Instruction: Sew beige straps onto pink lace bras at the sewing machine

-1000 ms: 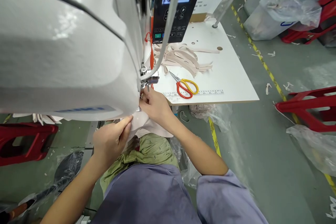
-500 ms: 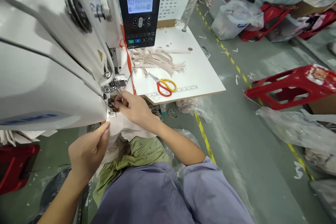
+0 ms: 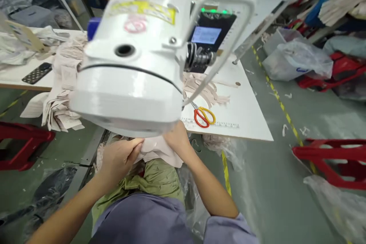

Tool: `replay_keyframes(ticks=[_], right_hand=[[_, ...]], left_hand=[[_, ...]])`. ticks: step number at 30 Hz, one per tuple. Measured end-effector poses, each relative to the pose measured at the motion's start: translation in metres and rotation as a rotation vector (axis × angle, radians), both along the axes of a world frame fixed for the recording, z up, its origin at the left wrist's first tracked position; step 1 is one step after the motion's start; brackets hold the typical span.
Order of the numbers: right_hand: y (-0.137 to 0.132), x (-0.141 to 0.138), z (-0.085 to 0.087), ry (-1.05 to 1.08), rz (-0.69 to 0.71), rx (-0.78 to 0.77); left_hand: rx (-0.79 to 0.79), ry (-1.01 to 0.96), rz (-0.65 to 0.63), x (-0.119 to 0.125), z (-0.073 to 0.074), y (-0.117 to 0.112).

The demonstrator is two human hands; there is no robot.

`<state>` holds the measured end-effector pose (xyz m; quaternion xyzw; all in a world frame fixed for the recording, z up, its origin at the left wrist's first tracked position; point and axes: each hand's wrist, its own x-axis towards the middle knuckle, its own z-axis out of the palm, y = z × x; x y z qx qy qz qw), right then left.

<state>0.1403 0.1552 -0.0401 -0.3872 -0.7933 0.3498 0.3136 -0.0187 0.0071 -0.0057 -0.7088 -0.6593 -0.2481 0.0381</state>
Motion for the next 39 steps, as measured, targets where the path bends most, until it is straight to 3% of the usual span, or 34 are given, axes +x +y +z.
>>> replay_keyframes(ticks=[5, 9, 13, 22, 24, 28, 31, 33, 36, 39], right_hand=[[0.003, 0.01, -0.028, -0.054, -0.015, 0.083], [0.007, 0.018, -0.034, -0.119, 0.039, 0.087], [0.007, 0.019, -0.023, -0.115, 0.094, 0.042], [-0.009, 0.014, 0.008, 0.052, -0.041, -0.121], [-0.013, 0.015, 0.006, 0.076, -0.021, -0.2], [-0.03, 0.016, -0.005, 0.225, 0.012, -0.503], [-0.053, 0.019, -0.012, 0.387, 0.052, -0.768], [-0.071, 0.024, -0.015, 0.509, 0.039, -0.839], [-0.102, 0.036, -0.018, 0.533, -0.046, -0.563], [-0.13, 0.05, -0.019, 0.356, 0.005, -0.268]], left_hand=[[0.1, -0.044, -0.002, 0.007, 0.002, 0.002], [0.15, -0.059, -0.011, 0.01, 0.001, 0.002], [0.207, -0.093, -0.028, 0.012, 0.0, 0.001], [0.275, -0.149, -0.041, 0.011, 0.0, 0.0], [0.277, -0.156, -0.029, 0.008, -0.001, -0.001], [0.22, -0.14, -0.027, 0.001, -0.001, -0.002], [0.118, -0.103, -0.108, -0.008, 0.0, -0.007], [0.036, -0.049, -0.169, -0.011, -0.001, -0.013], [-0.085, -0.035, -0.203, -0.008, -0.005, -0.024], [-0.159, -0.054, -0.288, 0.005, -0.012, -0.032]])
